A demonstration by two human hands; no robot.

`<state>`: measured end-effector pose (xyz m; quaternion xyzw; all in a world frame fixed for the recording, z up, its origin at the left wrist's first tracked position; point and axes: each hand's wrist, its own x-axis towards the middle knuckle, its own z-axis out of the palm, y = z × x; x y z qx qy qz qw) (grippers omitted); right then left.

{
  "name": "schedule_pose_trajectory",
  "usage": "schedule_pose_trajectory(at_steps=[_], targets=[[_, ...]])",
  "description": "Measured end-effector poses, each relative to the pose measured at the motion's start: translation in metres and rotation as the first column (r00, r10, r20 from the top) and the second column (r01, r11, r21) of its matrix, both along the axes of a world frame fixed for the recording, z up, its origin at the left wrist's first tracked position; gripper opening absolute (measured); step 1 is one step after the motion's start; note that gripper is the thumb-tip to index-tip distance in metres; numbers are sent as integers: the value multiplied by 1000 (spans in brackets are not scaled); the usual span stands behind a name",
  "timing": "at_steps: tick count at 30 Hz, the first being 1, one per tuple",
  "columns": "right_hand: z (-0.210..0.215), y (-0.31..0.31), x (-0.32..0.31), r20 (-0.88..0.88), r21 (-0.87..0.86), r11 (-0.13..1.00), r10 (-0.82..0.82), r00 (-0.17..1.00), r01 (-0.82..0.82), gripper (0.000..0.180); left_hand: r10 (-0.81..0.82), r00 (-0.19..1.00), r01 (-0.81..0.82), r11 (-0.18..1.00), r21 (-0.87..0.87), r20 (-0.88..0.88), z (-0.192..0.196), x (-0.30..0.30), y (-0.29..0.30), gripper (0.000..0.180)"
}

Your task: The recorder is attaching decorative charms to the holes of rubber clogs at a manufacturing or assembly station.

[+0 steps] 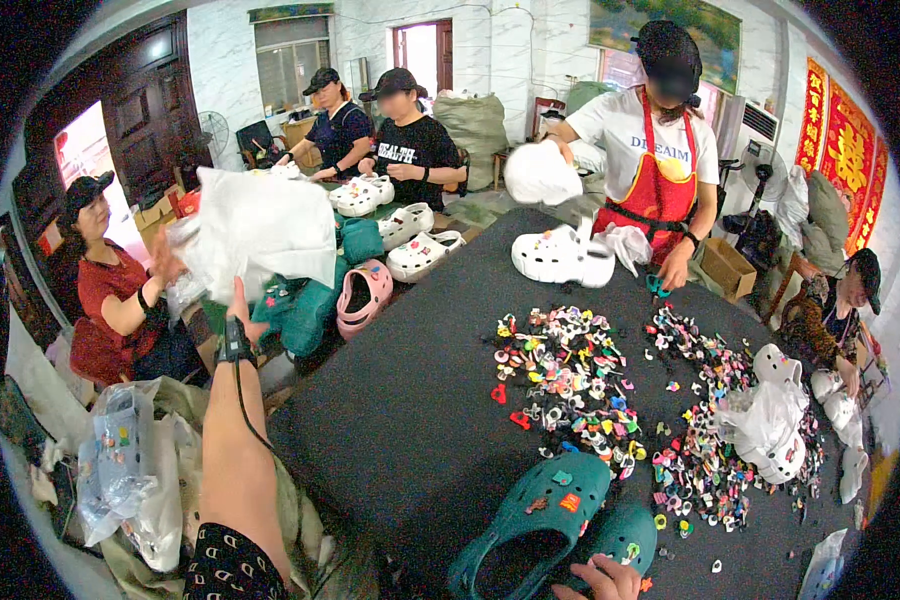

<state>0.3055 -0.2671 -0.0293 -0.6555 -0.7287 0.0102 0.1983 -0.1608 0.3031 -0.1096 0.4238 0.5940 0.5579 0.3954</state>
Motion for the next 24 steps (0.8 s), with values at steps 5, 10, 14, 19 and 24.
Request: schedule_pose_trajectory(at_steps=[5,10,14,19,24], targets=[[2,6,-1,-8,10,1000,4,1000,-4,36,86,788,127,946,298,-609,-61,1,-5,84],[-1,8,4,-88,20,996,83,993,-82,37,-239,466,-416,790,450,852,-45,-112,56,48],[-8,-5,21,-47,118,980,169,985,-162,37,278,937,-342,621,705,210,-19,-182,32,60],[-7,-2,0,-22,68,996,64,998,-62,33,228,907,-158,963,217,-355,-28,-31,-52,60],[-17,-9,18,-191,161,982,126,973,-96,34,-463,855,437,886,156,233,51,135,-196,47]])
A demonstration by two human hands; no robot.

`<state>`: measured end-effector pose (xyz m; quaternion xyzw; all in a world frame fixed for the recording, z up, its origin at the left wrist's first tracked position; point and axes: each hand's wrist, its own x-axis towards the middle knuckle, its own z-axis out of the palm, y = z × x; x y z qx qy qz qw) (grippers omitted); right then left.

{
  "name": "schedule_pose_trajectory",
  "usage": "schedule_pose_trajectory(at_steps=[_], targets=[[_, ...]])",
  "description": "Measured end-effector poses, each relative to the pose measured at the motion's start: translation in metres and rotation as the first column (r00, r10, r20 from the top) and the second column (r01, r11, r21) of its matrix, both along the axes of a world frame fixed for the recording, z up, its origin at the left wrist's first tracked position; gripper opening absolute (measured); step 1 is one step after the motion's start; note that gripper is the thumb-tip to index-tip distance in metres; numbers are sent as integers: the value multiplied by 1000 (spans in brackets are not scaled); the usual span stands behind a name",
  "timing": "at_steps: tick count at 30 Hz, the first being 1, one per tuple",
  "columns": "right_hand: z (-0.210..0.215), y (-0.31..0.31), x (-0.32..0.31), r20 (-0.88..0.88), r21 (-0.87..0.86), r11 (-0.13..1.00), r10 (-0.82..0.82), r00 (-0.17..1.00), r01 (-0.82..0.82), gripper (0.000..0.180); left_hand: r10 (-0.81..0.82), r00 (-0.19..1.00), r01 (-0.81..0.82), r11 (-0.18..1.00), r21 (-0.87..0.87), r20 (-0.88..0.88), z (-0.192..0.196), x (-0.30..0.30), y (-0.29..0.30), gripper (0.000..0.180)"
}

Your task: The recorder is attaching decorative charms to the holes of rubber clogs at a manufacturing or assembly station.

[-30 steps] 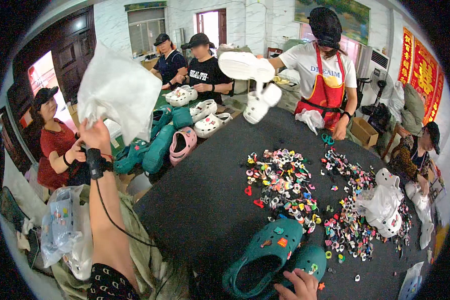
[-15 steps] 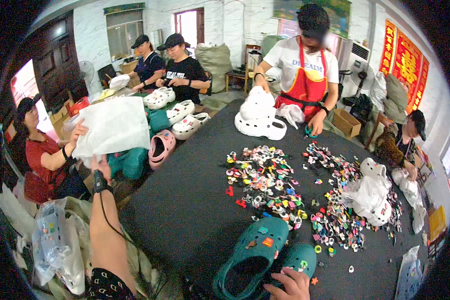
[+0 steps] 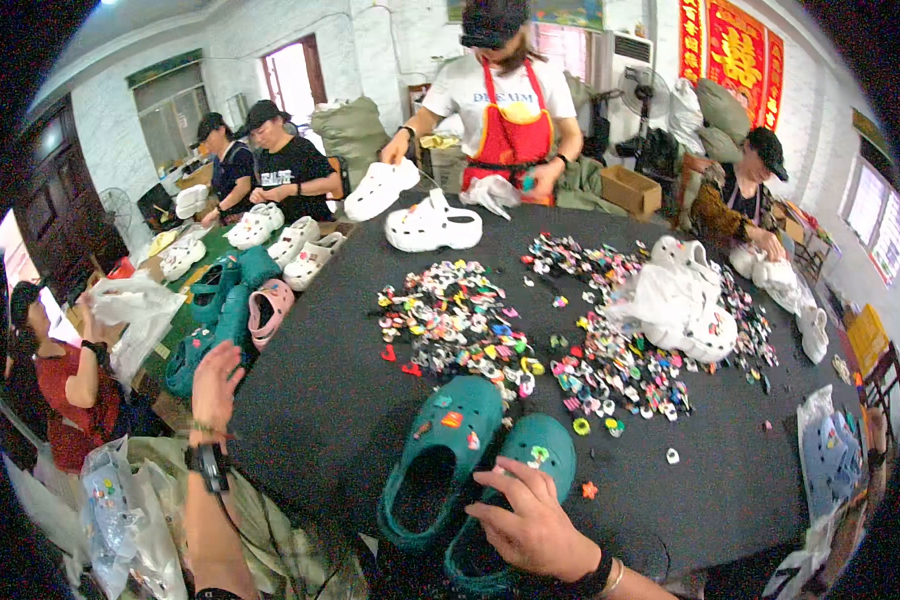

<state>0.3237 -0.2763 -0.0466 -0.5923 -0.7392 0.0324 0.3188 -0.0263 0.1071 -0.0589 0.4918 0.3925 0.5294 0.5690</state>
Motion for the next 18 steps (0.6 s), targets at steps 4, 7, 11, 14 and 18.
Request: schedule_pose_trajectory(at_steps=[4,7,11,14,18], targets=[[-3,-11,3,-56,135,990,-30,998,38,35,-164,890,266,945,191,-426,51,76,-142,23],[-1,-26,13,-107,191,961,-181,978,199,36,-20,767,448,733,512,-642,55,107,-203,17],[-8,-58,28,-234,75,900,-402,885,429,31,-40,704,569,630,529,-709,52,130,-243,14],[-14,-70,38,-287,-35,899,-427,857,436,28,-81,641,603,669,435,-763,42,134,-248,16],[-14,-80,29,-339,-268,887,-453,824,377,23,-125,611,635,668,389,-782,35,145,-251,19]])
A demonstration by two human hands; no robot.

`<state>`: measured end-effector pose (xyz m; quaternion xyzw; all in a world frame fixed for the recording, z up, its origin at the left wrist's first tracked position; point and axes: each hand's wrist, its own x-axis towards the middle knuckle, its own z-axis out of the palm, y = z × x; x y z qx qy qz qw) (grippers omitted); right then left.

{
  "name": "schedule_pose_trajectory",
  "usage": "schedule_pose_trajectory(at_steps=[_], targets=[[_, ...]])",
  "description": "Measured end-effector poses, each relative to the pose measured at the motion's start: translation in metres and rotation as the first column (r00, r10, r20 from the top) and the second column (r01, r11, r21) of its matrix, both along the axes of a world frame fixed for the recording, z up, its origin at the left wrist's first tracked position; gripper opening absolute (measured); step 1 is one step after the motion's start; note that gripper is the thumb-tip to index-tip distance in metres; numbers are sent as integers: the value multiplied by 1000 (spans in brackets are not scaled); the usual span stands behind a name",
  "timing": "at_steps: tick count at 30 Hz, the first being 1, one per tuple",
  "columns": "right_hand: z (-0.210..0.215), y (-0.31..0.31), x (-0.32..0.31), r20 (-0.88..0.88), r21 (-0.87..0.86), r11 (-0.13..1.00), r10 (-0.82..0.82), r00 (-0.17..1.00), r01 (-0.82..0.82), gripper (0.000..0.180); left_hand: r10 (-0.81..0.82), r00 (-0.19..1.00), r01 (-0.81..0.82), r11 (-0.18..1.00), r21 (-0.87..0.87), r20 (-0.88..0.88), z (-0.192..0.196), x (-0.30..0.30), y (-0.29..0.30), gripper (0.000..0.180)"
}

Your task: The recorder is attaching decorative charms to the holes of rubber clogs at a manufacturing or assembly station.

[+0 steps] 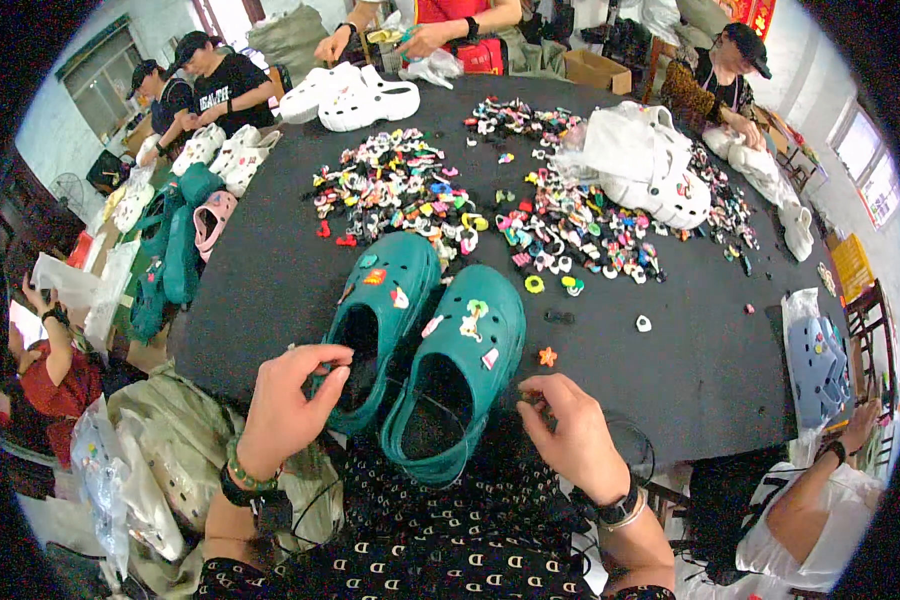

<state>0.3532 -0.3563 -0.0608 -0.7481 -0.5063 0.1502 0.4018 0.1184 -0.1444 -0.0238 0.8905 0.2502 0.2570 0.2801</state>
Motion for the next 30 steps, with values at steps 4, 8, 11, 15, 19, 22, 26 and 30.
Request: schedule_pose_trajectory(at_steps=[4,8,11,15,19,22,26,30], targets=[[-9,0,-5,-26,-115,988,103,994,-106,28,-28,996,5,970,-244,-90,-6,15,1,26],[-18,2,-17,-56,-145,973,174,983,-181,40,-58,994,67,993,95,-95,-17,29,-5,45],[-17,7,-24,-92,-123,957,254,963,-264,42,-57,985,62,998,26,-160,-17,36,-1,46],[-11,17,-33,-107,-52,933,350,931,-357,51,-45,962,43,999,-12,-269,-12,33,13,31],[-21,36,-53,-205,21,841,533,821,-541,64,-34,977,86,966,243,-209,-19,23,31,28],[-38,55,-70,-180,160,726,688,703,-669,68,-4,984,70,929,363,-181,-10,20,44,32],[-32,64,-61,15,54,641,766,643,-765,47,108,954,28,899,437,-281,-4,2,64,35],[-18,49,-15,-45,-35,782,620,783,-622,28,185,965,-95,906,413,-184,-25,-24,78,44]])
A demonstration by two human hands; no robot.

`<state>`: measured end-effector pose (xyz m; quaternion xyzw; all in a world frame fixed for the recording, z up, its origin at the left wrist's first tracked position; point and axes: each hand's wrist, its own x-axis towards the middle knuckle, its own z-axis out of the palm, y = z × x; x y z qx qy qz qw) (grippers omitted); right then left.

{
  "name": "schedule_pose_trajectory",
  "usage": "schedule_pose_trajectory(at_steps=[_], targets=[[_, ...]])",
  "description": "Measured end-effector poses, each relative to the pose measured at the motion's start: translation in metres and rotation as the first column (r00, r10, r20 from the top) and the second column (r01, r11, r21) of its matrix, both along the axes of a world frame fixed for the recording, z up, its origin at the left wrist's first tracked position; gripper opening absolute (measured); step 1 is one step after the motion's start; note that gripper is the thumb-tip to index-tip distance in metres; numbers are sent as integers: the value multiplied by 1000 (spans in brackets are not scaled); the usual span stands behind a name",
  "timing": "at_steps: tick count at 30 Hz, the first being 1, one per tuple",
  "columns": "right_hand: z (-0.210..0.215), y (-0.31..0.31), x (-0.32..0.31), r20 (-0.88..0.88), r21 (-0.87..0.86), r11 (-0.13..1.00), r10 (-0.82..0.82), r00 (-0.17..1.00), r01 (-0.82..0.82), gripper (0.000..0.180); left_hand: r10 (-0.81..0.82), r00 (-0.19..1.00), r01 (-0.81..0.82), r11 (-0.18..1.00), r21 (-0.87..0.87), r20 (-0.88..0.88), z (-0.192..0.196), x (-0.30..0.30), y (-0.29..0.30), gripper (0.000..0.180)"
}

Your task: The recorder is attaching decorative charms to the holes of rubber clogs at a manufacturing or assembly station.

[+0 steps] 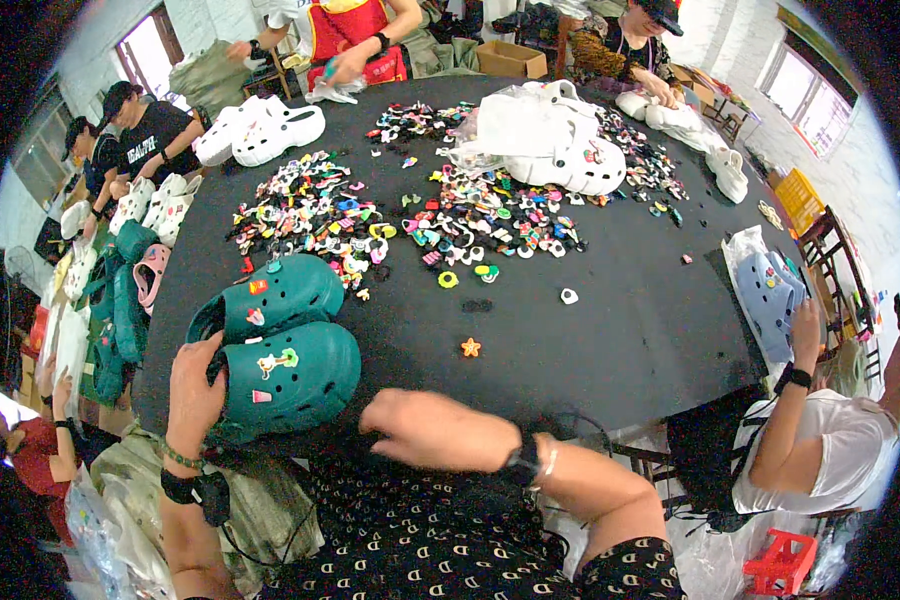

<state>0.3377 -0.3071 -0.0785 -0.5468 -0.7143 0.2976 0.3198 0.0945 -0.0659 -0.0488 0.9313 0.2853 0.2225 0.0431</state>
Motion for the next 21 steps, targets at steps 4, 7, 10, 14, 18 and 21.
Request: schedule_pose_trajectory(at_steps=[4,7,10,14,18,21], targets=[[12,-12,50,302,145,888,-460,835,436,31,28,999,-28,1000,-10,47,19,-9,-25,48],[2,-24,83,340,195,777,-626,702,598,35,19,990,-29,998,64,142,47,11,-52,41],[0,-28,90,394,100,762,-621,677,640,38,-10,962,0,999,36,274,49,13,-67,22],[-15,-28,81,414,29,813,-539,733,582,30,120,963,-18,921,-388,242,29,10,-71,25],[-14,-22,79,418,-3,813,-527,739,582,25,222,965,-80,758,-647,142,13,5,-57,28],[-9,-19,80,415,-27,851,-468,780,525,26,277,950,10,432,-902,143,6,5,-41,33]])
